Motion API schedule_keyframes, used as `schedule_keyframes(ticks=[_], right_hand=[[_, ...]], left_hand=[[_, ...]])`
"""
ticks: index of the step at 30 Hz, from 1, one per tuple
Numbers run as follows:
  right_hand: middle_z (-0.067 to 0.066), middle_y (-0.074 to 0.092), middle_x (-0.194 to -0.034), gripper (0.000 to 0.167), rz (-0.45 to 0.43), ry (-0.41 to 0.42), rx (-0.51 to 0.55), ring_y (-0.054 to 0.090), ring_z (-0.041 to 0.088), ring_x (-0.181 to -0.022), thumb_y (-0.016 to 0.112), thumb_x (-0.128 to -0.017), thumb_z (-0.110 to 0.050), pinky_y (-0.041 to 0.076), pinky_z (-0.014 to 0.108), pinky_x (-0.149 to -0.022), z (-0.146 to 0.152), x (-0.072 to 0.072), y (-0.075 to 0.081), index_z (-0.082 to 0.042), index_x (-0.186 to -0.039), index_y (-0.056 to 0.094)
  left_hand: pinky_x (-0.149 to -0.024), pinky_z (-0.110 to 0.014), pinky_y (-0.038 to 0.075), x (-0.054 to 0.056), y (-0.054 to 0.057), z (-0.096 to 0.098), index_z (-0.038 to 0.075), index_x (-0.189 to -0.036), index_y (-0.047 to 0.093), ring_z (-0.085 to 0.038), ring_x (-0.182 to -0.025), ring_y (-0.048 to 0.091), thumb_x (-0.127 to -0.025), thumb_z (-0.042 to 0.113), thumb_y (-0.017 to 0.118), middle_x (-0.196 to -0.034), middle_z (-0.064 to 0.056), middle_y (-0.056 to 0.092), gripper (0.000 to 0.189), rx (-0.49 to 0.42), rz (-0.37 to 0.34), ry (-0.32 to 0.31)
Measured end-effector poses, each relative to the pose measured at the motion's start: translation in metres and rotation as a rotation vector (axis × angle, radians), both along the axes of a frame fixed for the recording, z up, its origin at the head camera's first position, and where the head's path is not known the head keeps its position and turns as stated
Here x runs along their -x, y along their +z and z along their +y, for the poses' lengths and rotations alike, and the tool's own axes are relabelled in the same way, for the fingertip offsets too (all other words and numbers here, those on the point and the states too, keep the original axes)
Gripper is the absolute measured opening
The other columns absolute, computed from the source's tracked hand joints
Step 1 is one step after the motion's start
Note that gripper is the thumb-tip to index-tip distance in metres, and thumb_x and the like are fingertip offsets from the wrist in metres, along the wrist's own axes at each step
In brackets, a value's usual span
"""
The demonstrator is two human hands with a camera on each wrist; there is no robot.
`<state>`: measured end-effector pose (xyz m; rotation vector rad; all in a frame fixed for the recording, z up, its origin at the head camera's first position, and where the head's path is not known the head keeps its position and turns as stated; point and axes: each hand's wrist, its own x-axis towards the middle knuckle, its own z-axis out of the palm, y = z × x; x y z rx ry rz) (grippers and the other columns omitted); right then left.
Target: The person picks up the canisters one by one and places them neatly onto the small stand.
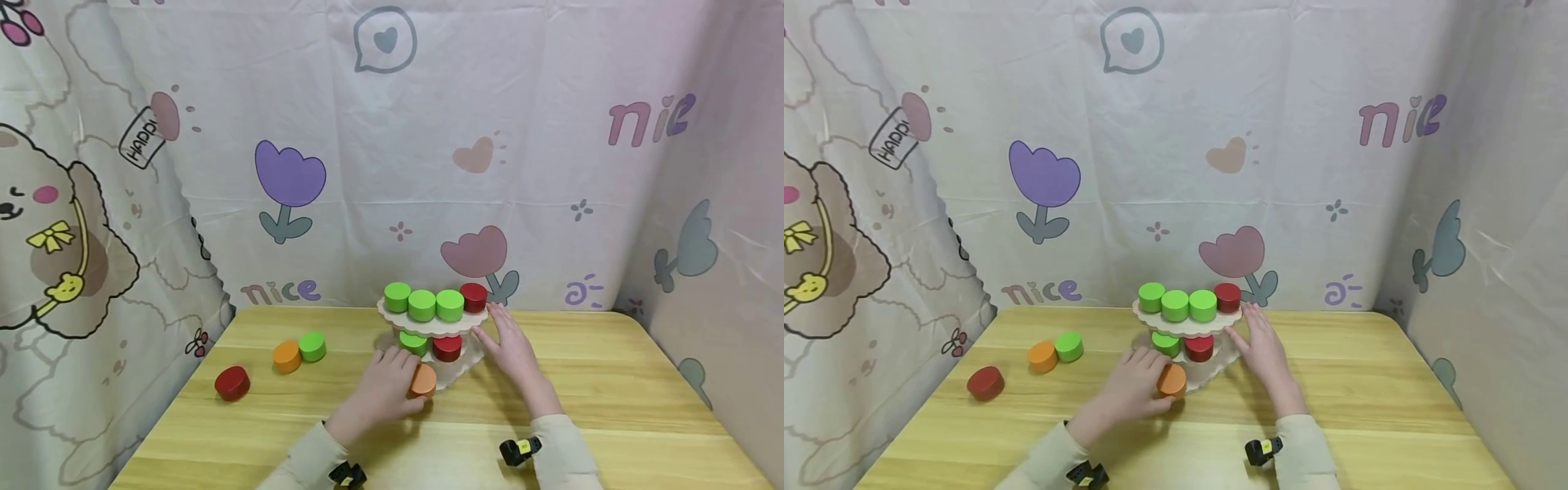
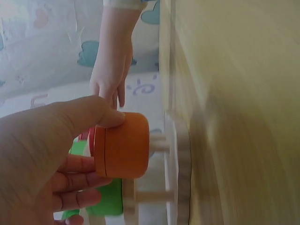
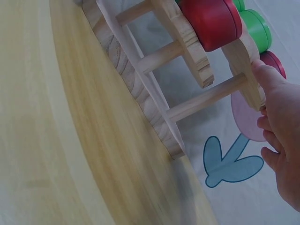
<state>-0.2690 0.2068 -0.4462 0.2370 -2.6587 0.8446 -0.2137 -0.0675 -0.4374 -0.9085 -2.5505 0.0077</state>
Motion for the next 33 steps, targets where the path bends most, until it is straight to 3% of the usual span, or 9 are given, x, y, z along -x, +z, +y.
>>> schedule_keyframes(ticks=[4, 18, 33], right_hand=[[0.023, 0.030, -0.156, 0.073, 0.013, 0.000, -0.002, 0.025, 0.041, -0.146, 0.054, -0.096, -0.049, 0.022, 0.056, -0.117, 0.000, 0.000, 0.000, -0.001, -0.148, 0.035], [0.023, 0.031, -0.155, 0.070, 0.032, -0.006, -0.003, 0.026, 0.041, -0.146, 0.056, -0.096, -0.045, 0.024, 0.056, -0.116, 0.000, 0.001, 0.000, -0.001, -0.147, 0.037], [0.023, 0.031, -0.156, 0.071, 0.016, -0.006, -0.008, 0.026, 0.041, -0.146, 0.056, -0.096, -0.047, 0.023, 0.056, -0.117, 0.000, 0.002, 0.000, -0.002, -0.148, 0.036]], left_hand=[[-0.080, -0.034, 0.041, -0.002, -0.002, 0.012, 0.015, -0.115, 0.059, -0.016, -0.097, 0.053, -0.075, 0.059, 0.068, -0.106, 0.002, 0.061, 0.061, -0.007, 0.025, 0.003], [-0.080, -0.033, 0.037, -0.005, -0.011, 0.036, 0.014, -0.119, 0.059, -0.017, -0.098, 0.051, -0.080, 0.059, 0.067, -0.106, 0.001, 0.061, 0.060, 0.049, -0.041, 0.096], [-0.073, -0.032, 0.036, -0.011, -0.018, 0.042, 0.019, -0.110, 0.064, -0.018, -0.090, 0.049, -0.078, 0.057, 0.072, -0.096, 0.001, 0.057, 0.050, 0.000, 0.047, 0.149]])
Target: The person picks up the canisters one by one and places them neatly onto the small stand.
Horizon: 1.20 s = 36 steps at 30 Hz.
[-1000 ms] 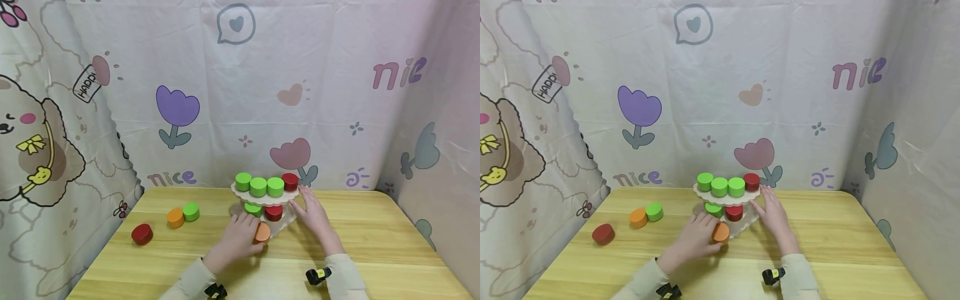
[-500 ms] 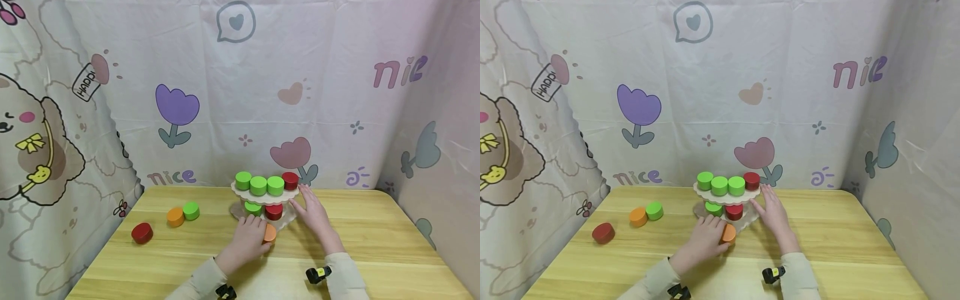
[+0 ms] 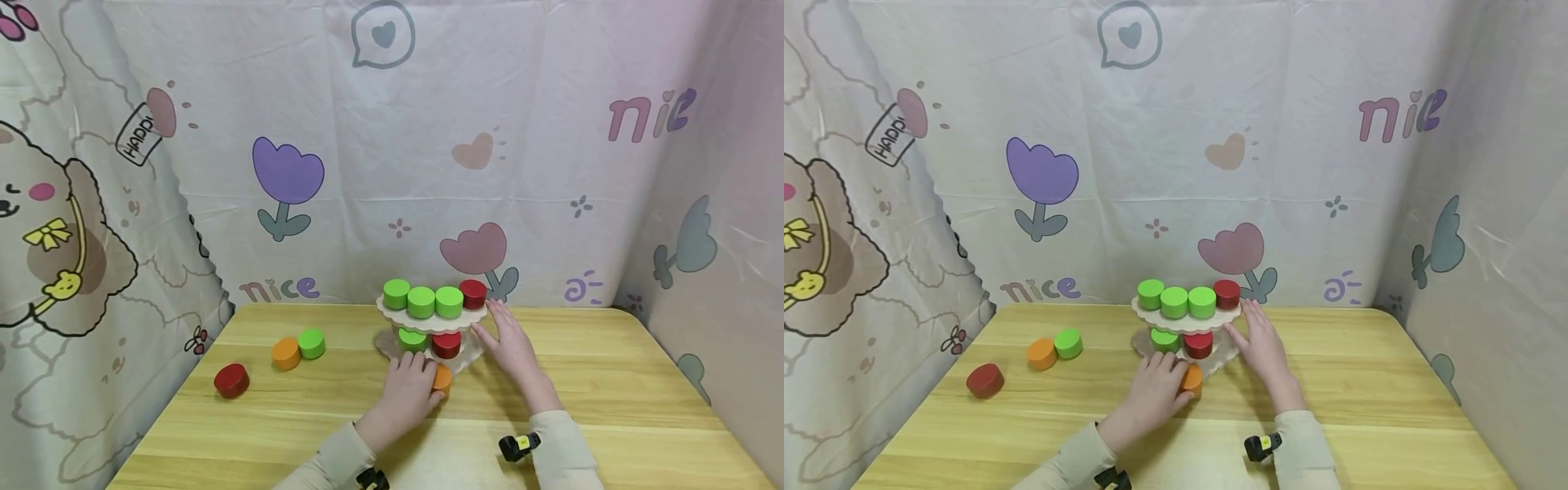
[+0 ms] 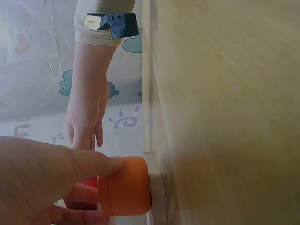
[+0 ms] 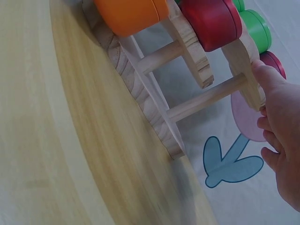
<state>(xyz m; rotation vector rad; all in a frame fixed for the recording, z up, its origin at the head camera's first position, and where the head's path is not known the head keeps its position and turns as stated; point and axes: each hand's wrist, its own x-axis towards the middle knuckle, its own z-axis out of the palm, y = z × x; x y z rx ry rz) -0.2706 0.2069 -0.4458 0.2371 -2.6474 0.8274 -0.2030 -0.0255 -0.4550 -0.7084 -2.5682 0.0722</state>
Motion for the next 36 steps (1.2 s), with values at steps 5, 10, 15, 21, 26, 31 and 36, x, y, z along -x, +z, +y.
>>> schedule_keyframes(ticks=[5, 10, 15, 21, 26, 31, 36], right_hand=[[0.022, 0.031, -0.156, 0.072, -0.015, 0.000, 0.003, 0.025, 0.040, -0.147, 0.056, -0.096, -0.047, 0.023, 0.055, -0.117, 0.001, 0.000, 0.000, -0.002, -0.148, 0.037], [0.022, 0.030, -0.156, 0.072, -0.016, 0.003, -0.003, 0.025, 0.040, -0.147, 0.055, -0.096, -0.047, 0.023, 0.055, -0.117, 0.001, -0.001, 0.000, -0.002, -0.148, 0.037], [0.022, 0.030, -0.157, 0.071, -0.020, -0.001, 0.003, 0.025, 0.039, -0.147, 0.057, -0.096, -0.045, 0.024, 0.056, -0.117, 0.001, -0.002, 0.001, -0.002, -0.148, 0.037], [0.023, 0.031, -0.156, 0.071, -0.005, -0.002, -0.001, 0.026, 0.041, -0.146, 0.057, -0.096, -0.045, 0.024, 0.056, -0.117, 0.002, -0.001, -0.001, -0.001, -0.148, 0.037], [0.022, 0.031, -0.156, 0.071, -0.001, 0.003, 0.001, 0.025, 0.040, -0.147, 0.056, -0.096, -0.045, 0.024, 0.055, -0.117, 0.001, 0.000, -0.002, -0.002, -0.148, 0.037], [0.023, 0.032, -0.156, 0.070, -0.001, 0.001, -0.002, 0.026, 0.040, -0.146, 0.057, -0.096, -0.043, 0.023, 0.055, -0.117, 0.001, 0.000, -0.002, -0.001, -0.148, 0.037], [0.022, 0.031, -0.156, 0.070, -0.004, 0.001, -0.006, 0.025, 0.039, -0.147, 0.057, -0.096, -0.043, 0.022, 0.053, -0.118, 0.000, 0.001, -0.001, 0.000, -0.148, 0.036]], left_hand=[[-0.070, -0.030, 0.034, 0.000, -0.001, 0.001, 0.023, -0.109, 0.066, -0.017, -0.087, 0.049, -0.078, 0.054, 0.073, -0.094, 0.002, 0.056, 0.044, -0.021, 0.022, 0.002], [-0.070, -0.029, 0.037, -0.001, -0.004, 0.004, 0.020, -0.104, 0.067, -0.017, -0.086, 0.052, -0.078, 0.047, 0.076, -0.094, 0.002, 0.063, 0.038, -0.024, 0.057, 0.017], [-0.069, -0.029, 0.039, 0.000, -0.005, 0.012, 0.024, -0.102, 0.068, -0.016, -0.086, 0.052, -0.082, 0.031, 0.073, -0.097, 0.003, 0.065, 0.022, -0.015, 0.036, 0.042], [-0.061, -0.026, 0.044, 0.003, -0.009, 0.019, 0.018, -0.102, 0.067, -0.016, -0.077, 0.057, -0.077, 0.012, 0.072, -0.093, -0.001, 0.062, 0.026, -0.079, 0.073, -0.026], [-0.058, -0.024, 0.049, 0.003, -0.010, 0.022, 0.011, -0.105, 0.062, -0.016, -0.073, 0.057, -0.075, 0.003, 0.073, -0.093, -0.004, 0.058, 0.032, -0.161, 0.026, -0.103], [-0.062, -0.024, 0.052, 0.000, -0.009, 0.022, 0.009, -0.103, 0.062, -0.017, -0.078, 0.058, -0.079, 0.005, 0.071, -0.101, -0.006, 0.058, 0.026, -0.168, -0.078, -0.122], [-0.065, -0.024, 0.052, -0.001, -0.007, 0.022, 0.009, -0.100, 0.064, -0.015, -0.078, 0.057, -0.082, 0.014, 0.072, -0.098, -0.005, 0.059, 0.021, -0.139, -0.103, -0.168]])
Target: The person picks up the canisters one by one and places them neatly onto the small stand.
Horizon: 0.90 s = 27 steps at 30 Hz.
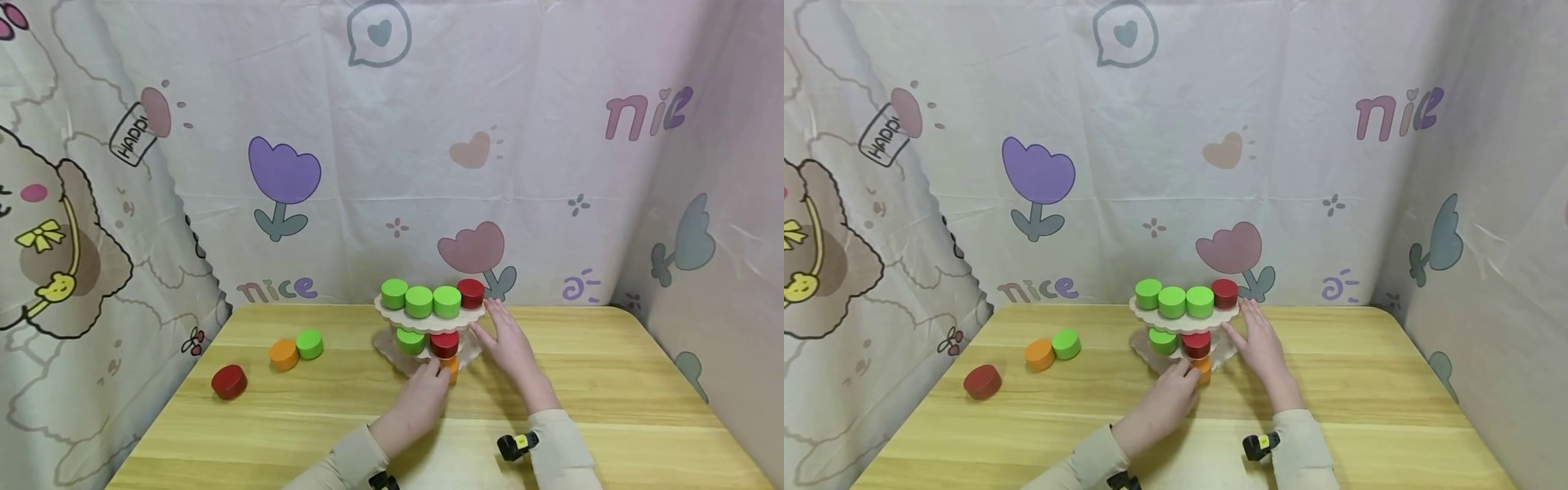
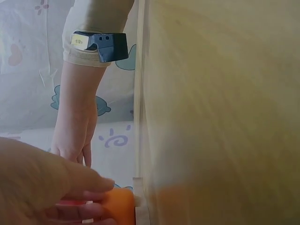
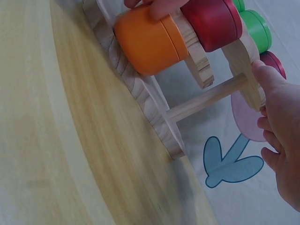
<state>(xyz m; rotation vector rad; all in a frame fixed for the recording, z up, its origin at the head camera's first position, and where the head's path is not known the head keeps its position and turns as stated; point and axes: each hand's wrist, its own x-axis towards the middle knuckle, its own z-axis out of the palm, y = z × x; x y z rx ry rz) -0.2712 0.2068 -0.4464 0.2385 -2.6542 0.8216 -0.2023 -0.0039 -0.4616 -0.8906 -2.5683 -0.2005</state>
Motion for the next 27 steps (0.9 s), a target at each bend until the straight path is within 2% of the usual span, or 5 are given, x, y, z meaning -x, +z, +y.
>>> schedule_keyframes(ticks=[5, 10, 19, 27], right_hand=[[0.022, 0.031, -0.156, 0.071, -0.004, -0.005, 0.000, 0.025, 0.039, -0.147, 0.057, -0.096, -0.043, 0.022, 0.053, -0.118, 0.000, 0.000, 0.002, -0.001, -0.148, 0.036], [0.021, 0.030, -0.157, 0.072, -0.013, -0.005, 0.002, 0.024, 0.039, -0.147, 0.056, -0.096, -0.045, 0.022, 0.053, -0.118, 0.001, 0.000, 0.002, -0.002, -0.149, 0.035], [0.022, 0.033, -0.155, 0.070, 0.018, -0.009, -0.007, 0.027, 0.040, -0.146, 0.058, -0.095, -0.043, 0.025, 0.054, -0.117, 0.003, 0.001, 0.002, 0.000, -0.147, 0.037], [0.021, 0.038, -0.153, 0.069, 0.018, 0.010, 0.001, 0.028, 0.039, -0.146, 0.063, -0.093, -0.038, 0.026, 0.055, -0.116, 0.002, 0.001, 0.004, 0.000, -0.146, 0.039]], left_hand=[[-0.074, -0.024, 0.053, 0.003, -0.001, 0.001, 0.011, -0.105, 0.066, -0.014, -0.084, 0.059, -0.084, 0.019, 0.070, -0.097, -0.002, 0.061, 0.023, 0.040, 0.047, -0.077], [-0.084, -0.026, 0.052, 0.007, -0.004, 0.003, 0.012, -0.112, 0.068, -0.013, -0.091, 0.061, -0.084, 0.025, 0.071, -0.100, 0.000, 0.064, 0.030, 0.088, 0.076, -0.109], [-0.080, -0.029, 0.053, 0.010, -0.001, 0.016, 0.012, -0.119, 0.066, -0.016, -0.094, 0.061, -0.085, 0.035, 0.070, -0.108, 0.000, 0.067, 0.042, 0.140, 0.045, -0.086], [-0.080, -0.032, 0.052, 0.012, -0.001, 0.029, 0.011, -0.134, 0.057, -0.018, -0.103, 0.061, -0.088, 0.044, 0.065, -0.124, 0.000, 0.065, 0.057, 0.206, -0.042, -0.022]])
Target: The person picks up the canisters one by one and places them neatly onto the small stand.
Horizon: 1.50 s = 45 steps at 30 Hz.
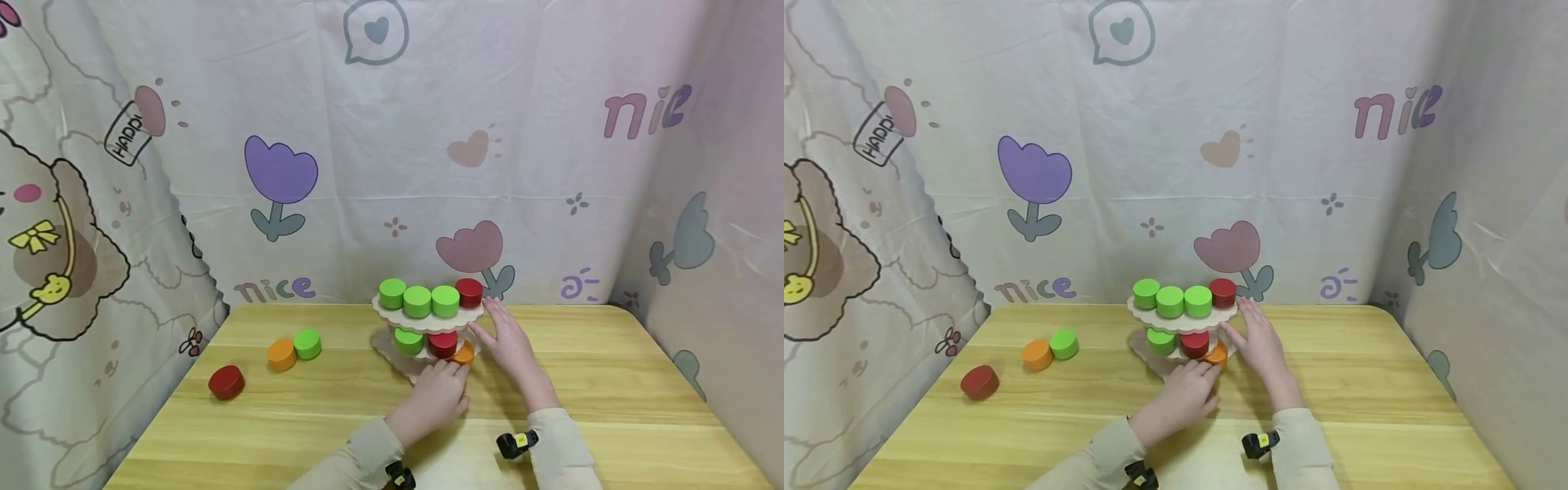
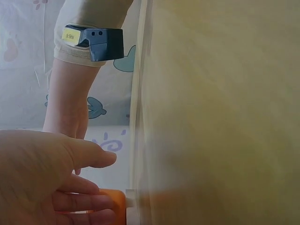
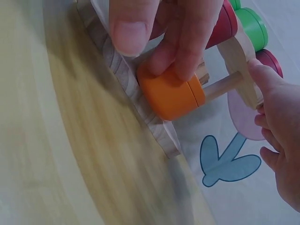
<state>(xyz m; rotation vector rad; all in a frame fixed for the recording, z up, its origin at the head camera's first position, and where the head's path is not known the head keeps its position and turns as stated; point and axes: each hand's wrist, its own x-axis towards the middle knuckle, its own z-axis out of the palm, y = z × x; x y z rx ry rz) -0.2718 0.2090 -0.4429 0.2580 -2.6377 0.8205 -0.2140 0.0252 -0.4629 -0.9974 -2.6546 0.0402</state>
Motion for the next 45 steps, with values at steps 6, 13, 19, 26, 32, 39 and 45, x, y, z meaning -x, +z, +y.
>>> schedule_keyframes(ticks=[6, 13, 19, 26, 32, 39, 45], right_hand=[[0.021, 0.038, -0.153, 0.070, 0.001, 0.008, -0.003, 0.028, 0.039, -0.146, 0.063, -0.093, -0.040, 0.027, 0.057, -0.115, 0.002, 0.002, -0.001, -0.001, -0.146, 0.040], [0.019, 0.041, -0.152, 0.069, 0.012, 0.022, 0.017, 0.029, 0.038, -0.145, 0.064, -0.092, -0.041, 0.028, 0.056, -0.115, 0.006, 0.003, -0.002, -0.003, -0.146, 0.042], [0.018, 0.041, -0.152, 0.068, 0.012, 0.030, 0.024, 0.028, 0.038, -0.146, 0.064, -0.093, -0.040, 0.026, 0.056, -0.115, 0.005, 0.002, 0.000, -0.004, -0.146, 0.041], [0.018, 0.039, -0.153, 0.067, -0.010, 0.021, 0.037, 0.027, 0.038, -0.146, 0.063, -0.093, -0.039, 0.026, 0.058, -0.115, 0.004, 0.001, -0.001, -0.004, -0.146, 0.041], [0.019, 0.040, -0.152, 0.066, -0.005, 0.019, 0.041, 0.028, 0.038, -0.146, 0.063, -0.094, -0.036, 0.025, 0.057, -0.116, 0.004, 0.001, -0.002, -0.003, -0.146, 0.041], [0.019, 0.040, -0.152, 0.066, -0.015, 0.027, 0.057, 0.027, 0.038, -0.146, 0.063, -0.094, -0.037, 0.025, 0.056, -0.116, 0.003, 0.002, -0.003, -0.004, -0.146, 0.040], [0.019, 0.039, -0.153, 0.068, -0.025, 0.020, 0.055, 0.026, 0.038, -0.147, 0.061, -0.094, -0.040, 0.024, 0.056, -0.116, 0.004, 0.003, -0.004, -0.004, -0.147, 0.039]], left_hand=[[-0.084, -0.034, 0.052, -0.001, 0.000, 0.003, 0.012, -0.136, 0.056, -0.018, -0.109, 0.060, -0.090, 0.046, 0.063, -0.128, 0.001, 0.063, 0.057, 0.013, -0.030, 0.023], [-0.083, -0.033, 0.050, -0.003, -0.002, 0.001, 0.015, -0.136, 0.056, -0.017, -0.108, 0.060, -0.089, 0.048, 0.062, -0.128, 0.003, 0.063, 0.058, 0.024, -0.001, 0.022], [-0.084, -0.034, 0.050, -0.009, 0.002, -0.007, 0.016, -0.136, 0.056, -0.016, -0.108, 0.060, -0.089, 0.047, 0.062, -0.130, 0.002, 0.063, 0.056, 0.001, 0.011, -0.011], [-0.087, -0.039, 0.049, -0.018, 0.009, -0.023, 0.022, -0.138, 0.053, -0.017, -0.113, 0.058, -0.090, 0.046, 0.063, -0.134, 0.004, 0.060, 0.055, -0.039, 0.001, -0.041], [-0.087, -0.035, 0.047, -0.024, 0.012, -0.044, 0.023, -0.138, 0.053, -0.017, -0.111, 0.057, -0.090, 0.044, 0.063, -0.130, 0.004, 0.061, 0.054, -0.073, -0.005, -0.048], [-0.087, -0.036, 0.046, -0.023, 0.009, -0.074, 0.020, -0.130, 0.059, -0.017, -0.106, 0.057, -0.089, 0.041, 0.065, -0.119, 0.002, 0.064, 0.046, -0.097, 0.032, -0.057], [-0.095, -0.045, 0.046, -0.021, 0.012, -0.104, 0.015, -0.130, 0.060, -0.022, -0.113, 0.059, -0.091, 0.037, 0.063, -0.125, -0.003, 0.064, 0.045, -0.127, -0.018, -0.040]])
